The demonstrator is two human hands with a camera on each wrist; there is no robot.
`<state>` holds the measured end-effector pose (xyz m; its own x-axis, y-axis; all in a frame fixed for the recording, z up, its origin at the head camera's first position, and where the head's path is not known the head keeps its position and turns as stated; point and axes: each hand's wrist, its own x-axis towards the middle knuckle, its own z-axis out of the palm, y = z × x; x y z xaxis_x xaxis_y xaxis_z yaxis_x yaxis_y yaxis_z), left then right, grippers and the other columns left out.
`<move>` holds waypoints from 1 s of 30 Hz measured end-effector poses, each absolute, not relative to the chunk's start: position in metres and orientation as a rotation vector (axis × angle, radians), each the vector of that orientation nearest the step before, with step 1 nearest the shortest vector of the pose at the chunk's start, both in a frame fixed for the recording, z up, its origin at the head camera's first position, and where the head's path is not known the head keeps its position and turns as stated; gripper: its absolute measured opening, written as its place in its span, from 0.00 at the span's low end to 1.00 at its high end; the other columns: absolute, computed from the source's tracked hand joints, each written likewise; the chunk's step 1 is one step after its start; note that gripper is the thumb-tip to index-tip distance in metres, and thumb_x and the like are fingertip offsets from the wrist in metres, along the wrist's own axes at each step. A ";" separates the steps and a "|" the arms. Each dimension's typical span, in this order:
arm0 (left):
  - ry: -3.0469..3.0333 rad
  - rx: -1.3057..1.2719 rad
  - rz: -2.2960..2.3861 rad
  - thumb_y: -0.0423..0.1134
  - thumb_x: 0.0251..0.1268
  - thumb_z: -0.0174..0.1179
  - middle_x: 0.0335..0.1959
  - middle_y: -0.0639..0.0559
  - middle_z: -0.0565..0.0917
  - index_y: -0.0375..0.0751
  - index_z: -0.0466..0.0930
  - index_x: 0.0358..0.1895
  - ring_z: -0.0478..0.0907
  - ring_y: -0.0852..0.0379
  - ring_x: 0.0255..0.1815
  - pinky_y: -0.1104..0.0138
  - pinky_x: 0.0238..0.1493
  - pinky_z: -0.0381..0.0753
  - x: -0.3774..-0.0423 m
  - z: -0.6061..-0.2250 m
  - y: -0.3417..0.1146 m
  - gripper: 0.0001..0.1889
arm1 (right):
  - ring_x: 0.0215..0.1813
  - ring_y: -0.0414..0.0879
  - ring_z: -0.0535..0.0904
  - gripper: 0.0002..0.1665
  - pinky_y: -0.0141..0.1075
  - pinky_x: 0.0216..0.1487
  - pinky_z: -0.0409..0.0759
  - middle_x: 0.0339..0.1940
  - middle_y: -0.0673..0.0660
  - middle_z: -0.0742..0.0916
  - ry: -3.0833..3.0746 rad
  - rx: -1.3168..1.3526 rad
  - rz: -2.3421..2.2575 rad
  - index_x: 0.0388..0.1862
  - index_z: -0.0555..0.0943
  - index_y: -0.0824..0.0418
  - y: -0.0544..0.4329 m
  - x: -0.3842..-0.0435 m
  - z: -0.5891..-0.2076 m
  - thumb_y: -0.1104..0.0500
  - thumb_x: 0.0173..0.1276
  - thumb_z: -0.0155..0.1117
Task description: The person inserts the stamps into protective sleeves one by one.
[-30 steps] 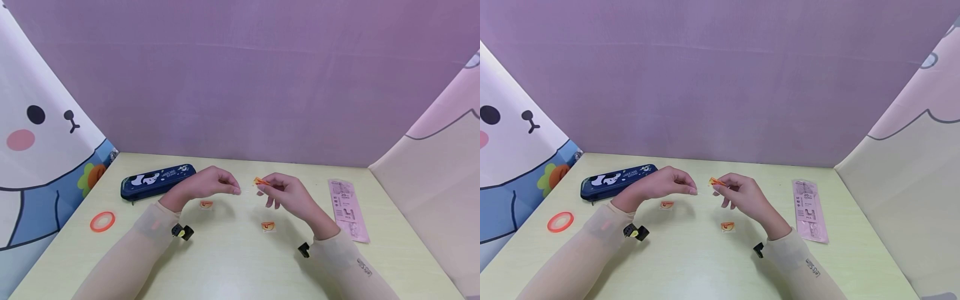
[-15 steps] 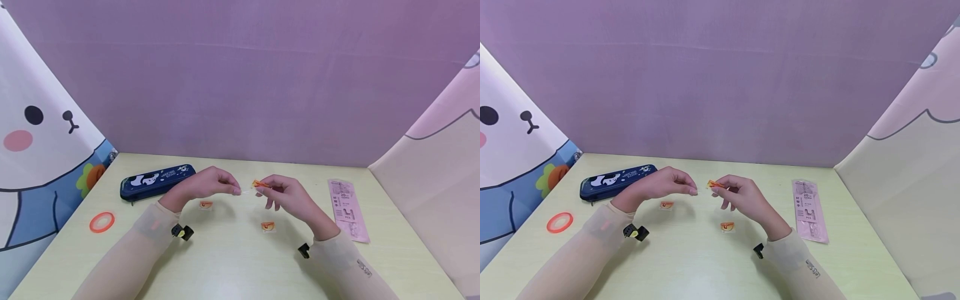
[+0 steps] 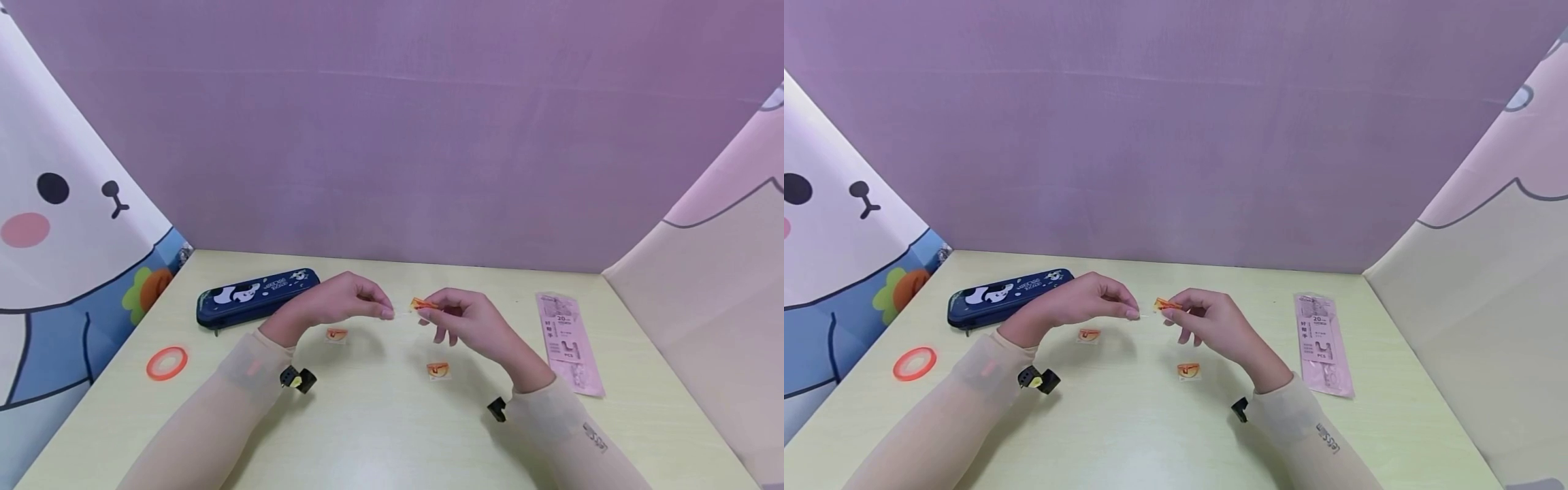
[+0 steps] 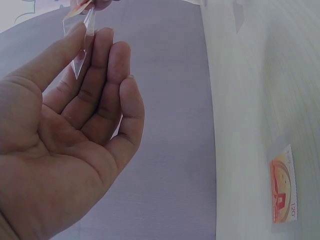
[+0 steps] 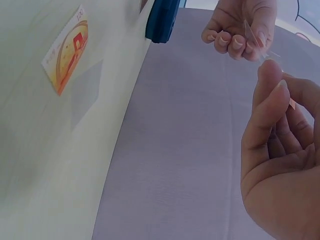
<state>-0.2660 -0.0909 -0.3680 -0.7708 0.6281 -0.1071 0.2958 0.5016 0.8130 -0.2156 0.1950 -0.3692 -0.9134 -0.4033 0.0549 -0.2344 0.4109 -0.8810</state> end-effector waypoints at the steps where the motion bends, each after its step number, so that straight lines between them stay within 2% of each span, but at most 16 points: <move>1: 2.358 0.768 1.166 0.52 0.74 0.69 0.50 0.56 0.92 0.54 0.92 0.50 0.87 0.56 0.56 0.50 0.68 0.83 -0.266 -0.368 -0.091 0.11 | 0.31 0.48 0.87 0.08 0.37 0.31 0.85 0.42 0.52 0.93 2.495 -0.571 -1.514 0.48 0.88 0.51 0.195 -0.215 -0.369 0.51 0.77 0.71; 14: 2.368 0.770 1.150 0.52 0.73 0.69 0.49 0.57 0.93 0.55 0.92 0.48 0.87 0.58 0.54 0.51 0.66 0.84 -0.266 -0.368 -0.090 0.10 | 0.34 0.49 0.88 0.07 0.38 0.32 0.86 0.41 0.51 0.92 2.491 -0.614 -1.459 0.49 0.88 0.49 0.197 -0.216 -0.372 0.50 0.77 0.71; 20: 2.374 0.777 1.140 0.53 0.73 0.69 0.49 0.58 0.93 0.55 0.92 0.48 0.87 0.58 0.54 0.52 0.65 0.85 -0.267 -0.369 -0.090 0.10 | 0.34 0.49 0.88 0.10 0.38 0.33 0.86 0.40 0.51 0.92 2.508 -0.639 -1.429 0.51 0.89 0.53 0.196 -0.216 -0.370 0.51 0.77 0.70; 30: 2.383 0.775 1.127 0.53 0.73 0.70 0.49 0.58 0.93 0.55 0.92 0.48 0.87 0.58 0.53 0.51 0.66 0.84 -0.267 -0.369 -0.089 0.10 | 0.34 0.49 0.88 0.05 0.39 0.33 0.87 0.39 0.51 0.92 2.529 -0.681 -1.376 0.49 0.89 0.49 0.195 -0.215 -0.367 0.54 0.77 0.71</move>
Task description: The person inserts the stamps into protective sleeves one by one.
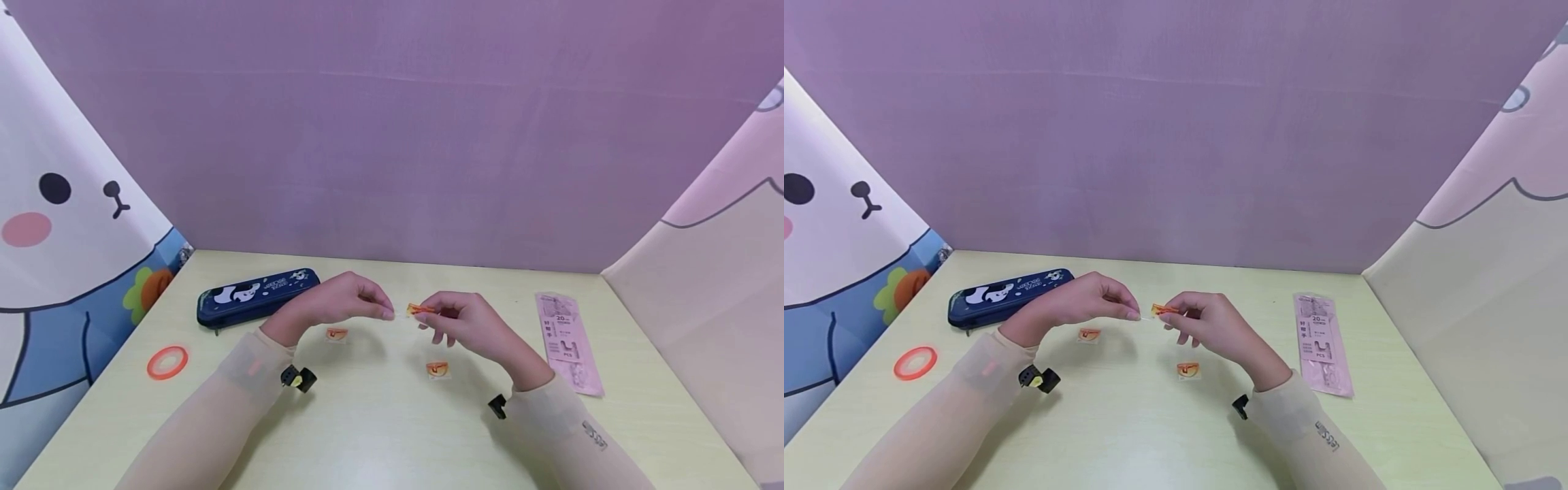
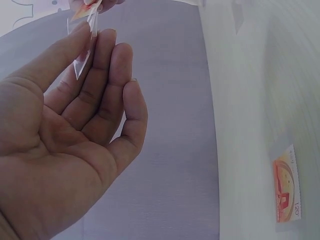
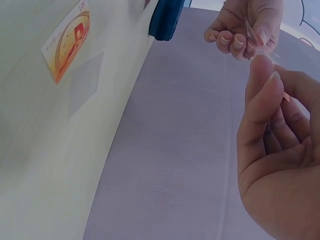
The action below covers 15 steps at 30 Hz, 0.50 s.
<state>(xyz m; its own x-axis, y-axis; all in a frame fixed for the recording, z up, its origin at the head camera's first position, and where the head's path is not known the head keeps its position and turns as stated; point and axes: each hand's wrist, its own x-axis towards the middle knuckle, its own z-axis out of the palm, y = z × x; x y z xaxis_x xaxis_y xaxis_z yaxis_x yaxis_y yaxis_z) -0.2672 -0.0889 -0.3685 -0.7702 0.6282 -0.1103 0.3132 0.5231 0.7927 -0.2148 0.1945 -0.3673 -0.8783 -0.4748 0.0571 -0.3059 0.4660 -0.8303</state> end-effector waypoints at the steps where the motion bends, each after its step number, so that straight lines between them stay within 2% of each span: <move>1: 2.382 0.772 1.127 0.53 0.73 0.70 0.49 0.58 0.93 0.55 0.92 0.48 0.87 0.58 0.53 0.51 0.66 0.84 -0.267 -0.369 -0.089 0.10 | 0.34 0.49 0.88 0.05 0.39 0.33 0.87 0.38 0.51 0.92 2.529 -0.684 -1.373 0.49 0.89 0.49 0.195 -0.215 -0.368 0.54 0.77 0.71; 5: 2.378 0.767 1.127 0.52 0.73 0.70 0.48 0.58 0.93 0.55 0.92 0.48 0.87 0.58 0.53 0.51 0.66 0.84 -0.267 -0.369 -0.088 0.10 | 0.34 0.53 0.89 0.06 0.39 0.33 0.87 0.38 0.51 0.92 2.525 -0.684 -1.364 0.49 0.89 0.49 0.195 -0.216 -0.368 0.54 0.77 0.71; 12: 2.366 0.779 1.133 0.51 0.73 0.70 0.48 0.58 0.93 0.54 0.92 0.48 0.87 0.58 0.53 0.52 0.65 0.85 -0.267 -0.369 -0.087 0.10 | 0.36 0.64 0.89 0.05 0.40 0.32 0.88 0.36 0.52 0.91 2.501 -0.704 -1.343 0.48 0.90 0.49 0.195 -0.216 -0.366 0.56 0.77 0.71; 15: 2.364 0.778 1.138 0.51 0.73 0.70 0.48 0.58 0.93 0.54 0.93 0.48 0.88 0.59 0.53 0.52 0.65 0.85 -0.267 -0.369 -0.087 0.10 | 0.36 0.64 0.89 0.05 0.40 0.32 0.88 0.36 0.52 0.92 2.490 -0.715 -1.327 0.48 0.90 0.50 0.195 -0.217 -0.366 0.56 0.77 0.70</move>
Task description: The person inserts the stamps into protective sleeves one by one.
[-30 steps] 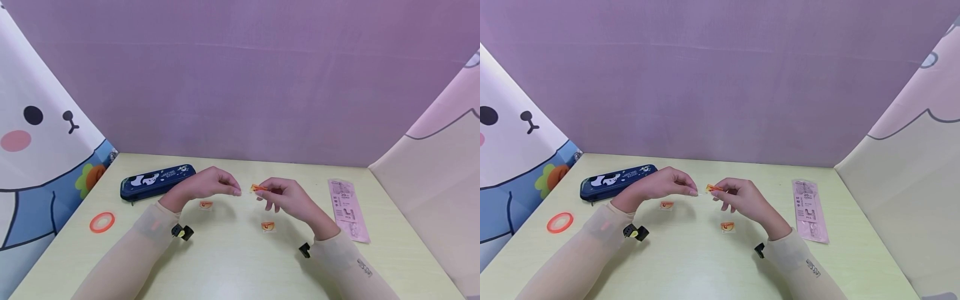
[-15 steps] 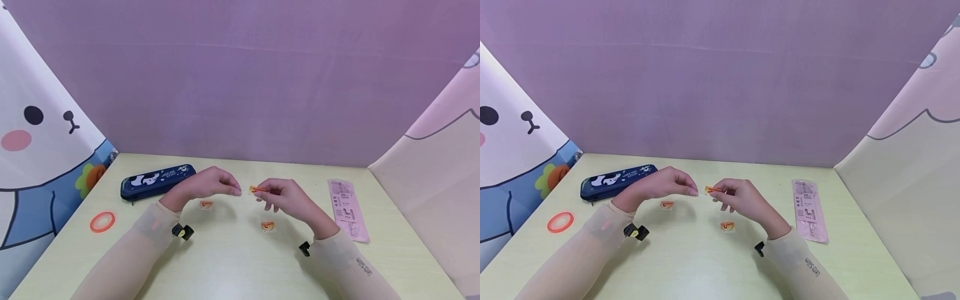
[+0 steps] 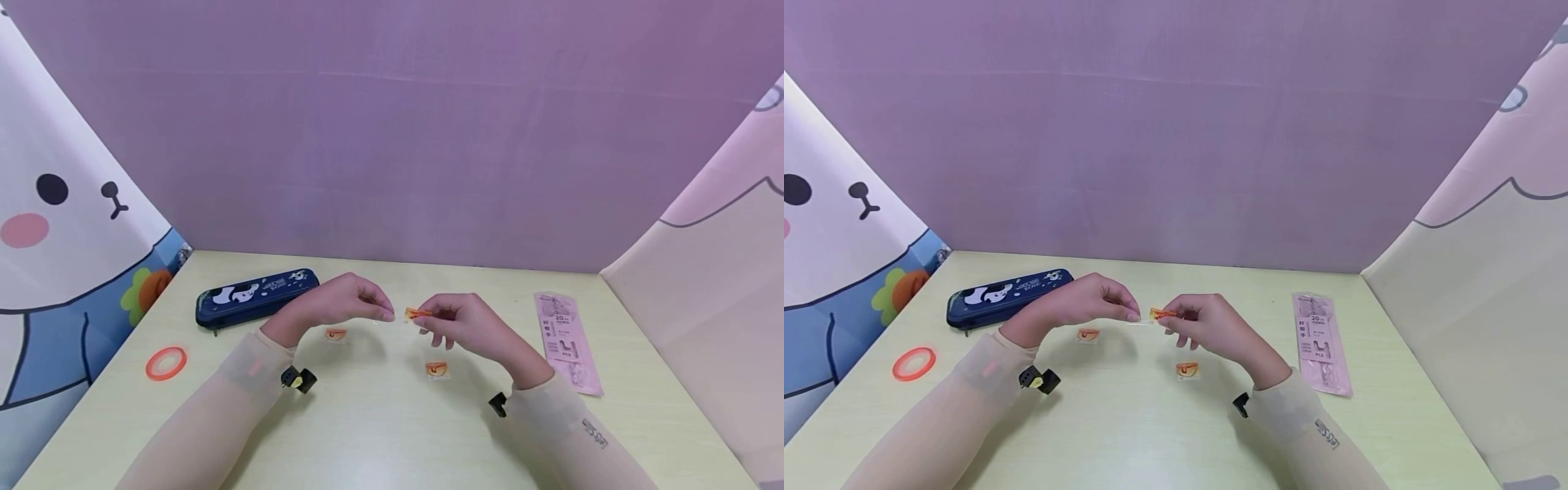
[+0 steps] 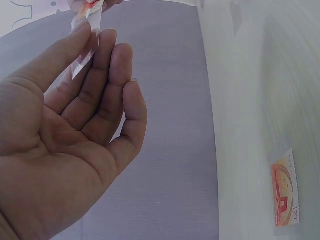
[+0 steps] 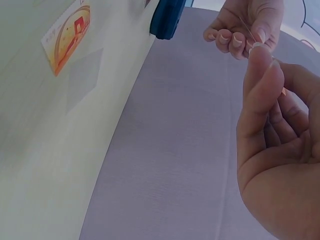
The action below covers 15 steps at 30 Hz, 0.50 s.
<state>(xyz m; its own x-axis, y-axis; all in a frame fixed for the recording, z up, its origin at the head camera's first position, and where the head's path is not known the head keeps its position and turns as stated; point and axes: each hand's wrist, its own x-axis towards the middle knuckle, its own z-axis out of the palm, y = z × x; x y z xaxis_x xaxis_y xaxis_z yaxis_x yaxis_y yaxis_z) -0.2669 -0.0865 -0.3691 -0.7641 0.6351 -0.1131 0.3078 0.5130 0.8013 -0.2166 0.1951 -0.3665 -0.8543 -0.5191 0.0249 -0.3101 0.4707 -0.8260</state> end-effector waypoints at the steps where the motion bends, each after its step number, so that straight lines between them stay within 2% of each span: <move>1: 2.365 0.777 1.139 0.51 0.73 0.70 0.48 0.58 0.93 0.54 0.93 0.48 0.88 0.59 0.53 0.52 0.65 0.85 -0.267 -0.369 -0.086 0.10 | 0.36 0.63 0.90 0.05 0.41 0.32 0.88 0.36 0.52 0.92 2.487 -0.718 -1.321 0.47 0.90 0.50 0.195 -0.217 -0.367 0.56 0.77 0.70; 9: 2.365 0.777 1.141 0.52 0.72 0.71 0.47 0.58 0.93 0.54 0.93 0.48 0.87 0.58 0.53 0.52 0.66 0.85 -0.267 -0.369 -0.086 0.10 | 0.36 0.63 0.90 0.04 0.41 0.32 0.89 0.34 0.52 0.92 2.480 -0.719 -1.309 0.46 0.90 0.50 0.194 -0.218 -0.367 0.54 0.76 0.71; 15: 2.360 0.774 1.145 0.52 0.72 0.71 0.47 0.58 0.93 0.54 0.93 0.48 0.87 0.58 0.52 0.52 0.66 0.85 -0.268 -0.371 -0.086 0.10 | 0.34 0.59 0.89 0.04 0.42 0.32 0.89 0.34 0.51 0.92 2.487 -0.717 -1.302 0.46 0.90 0.49 0.194 -0.218 -0.367 0.53 0.76 0.72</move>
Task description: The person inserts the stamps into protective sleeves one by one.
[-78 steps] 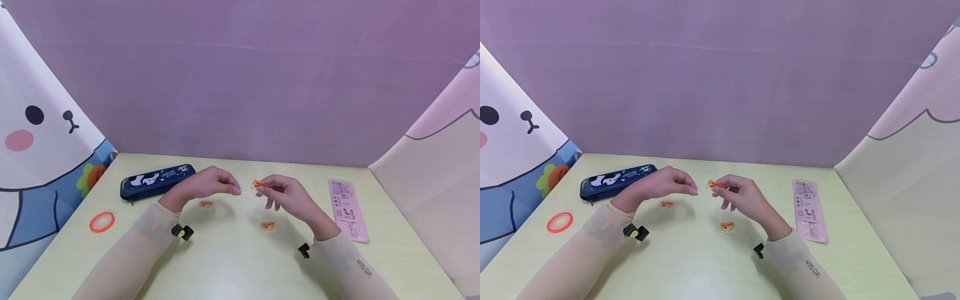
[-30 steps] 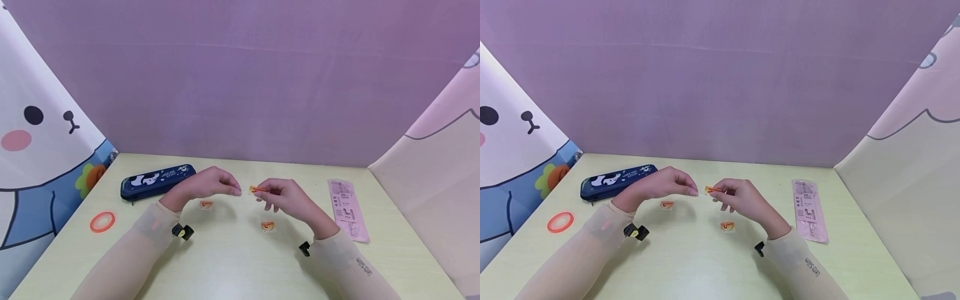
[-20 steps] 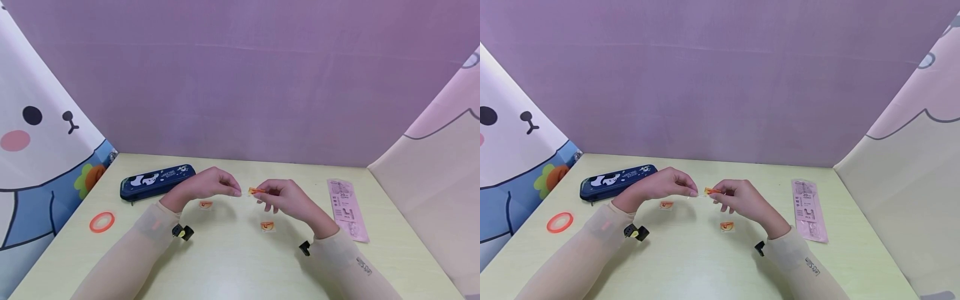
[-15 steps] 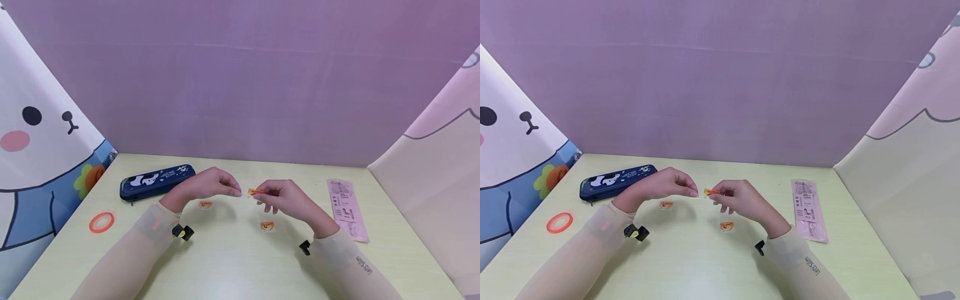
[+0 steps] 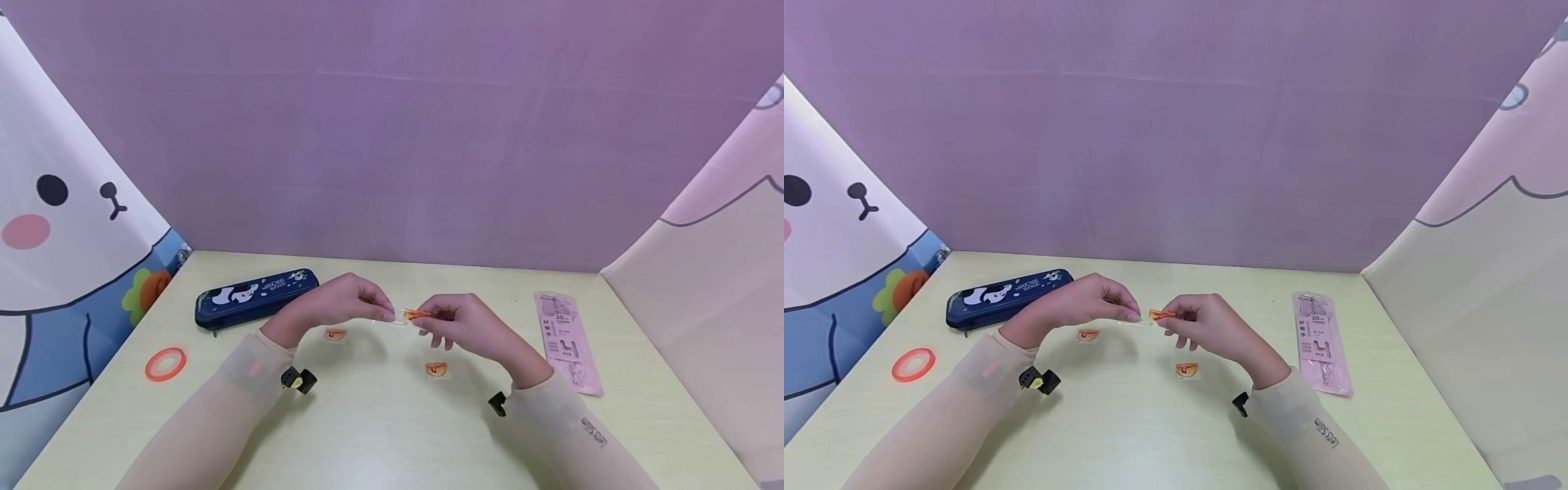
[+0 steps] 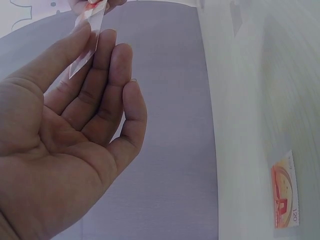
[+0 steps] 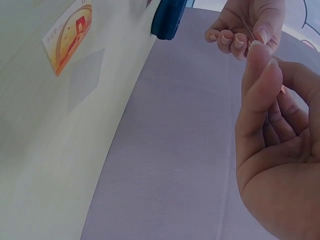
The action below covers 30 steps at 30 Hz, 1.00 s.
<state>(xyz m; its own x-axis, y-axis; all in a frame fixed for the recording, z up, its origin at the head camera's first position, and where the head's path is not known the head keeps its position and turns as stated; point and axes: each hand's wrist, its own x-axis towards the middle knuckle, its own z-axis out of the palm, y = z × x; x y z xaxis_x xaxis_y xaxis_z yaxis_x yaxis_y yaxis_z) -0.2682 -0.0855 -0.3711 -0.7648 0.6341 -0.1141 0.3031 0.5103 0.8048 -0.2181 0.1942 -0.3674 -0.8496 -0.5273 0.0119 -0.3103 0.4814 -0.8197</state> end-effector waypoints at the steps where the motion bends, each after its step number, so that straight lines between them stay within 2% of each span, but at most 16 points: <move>1: 2.360 0.773 1.146 0.51 0.72 0.71 0.46 0.58 0.93 0.54 0.93 0.47 0.87 0.58 0.52 0.52 0.65 0.85 -0.268 -0.371 -0.085 0.09 | 0.34 0.59 0.89 0.04 0.42 0.32 0.89 0.34 0.51 0.92 2.487 -0.717 -1.301 0.46 0.90 0.49 0.194 -0.218 -0.367 0.53 0.76 0.72; 7: 2.362 0.772 1.141 0.50 0.73 0.71 0.45 0.57 0.93 0.51 0.93 0.47 0.86 0.58 0.49 0.55 0.62 0.85 -0.268 -0.370 -0.085 0.10 | 0.35 0.64 0.89 0.04 0.42 0.32 0.89 0.34 0.52 0.92 2.489 -0.715 -1.308 0.46 0.89 0.49 0.194 -0.218 -0.367 0.54 0.76 0.72; 10: 2.365 0.771 1.136 0.50 0.73 0.71 0.44 0.56 0.93 0.50 0.93 0.48 0.85 0.58 0.48 0.56 0.61 0.85 -0.268 -0.370 -0.085 0.11 | 0.35 0.62 0.89 0.04 0.41 0.32 0.88 0.35 0.51 0.92 2.495 -0.718 -1.309 0.46 0.89 0.49 0.194 -0.218 -0.367 0.54 0.76 0.71; 15: 2.367 0.757 1.138 0.50 0.72 0.71 0.45 0.57 0.93 0.52 0.93 0.47 0.86 0.58 0.49 0.55 0.62 0.85 -0.267 -0.369 -0.085 0.09 | 0.34 0.58 0.89 0.04 0.41 0.32 0.88 0.35 0.52 0.92 2.498 -0.726 -1.311 0.46 0.89 0.50 0.194 -0.219 -0.367 0.54 0.76 0.71; 24: 2.366 0.761 1.138 0.50 0.73 0.70 0.45 0.58 0.93 0.52 0.93 0.48 0.87 0.57 0.50 0.53 0.64 0.85 -0.266 -0.369 -0.085 0.10 | 0.36 0.66 0.89 0.04 0.42 0.32 0.88 0.35 0.52 0.91 2.480 -0.722 -1.321 0.47 0.89 0.50 0.192 -0.219 -0.368 0.55 0.77 0.70; 30: 2.366 0.763 1.135 0.50 0.73 0.70 0.46 0.58 0.93 0.53 0.93 0.48 0.87 0.58 0.51 0.53 0.65 0.85 -0.266 -0.368 -0.084 0.10 | 0.35 0.62 0.89 0.04 0.42 0.31 0.88 0.34 0.51 0.92 2.483 -0.721 -1.310 0.47 0.89 0.49 0.191 -0.220 -0.368 0.55 0.77 0.70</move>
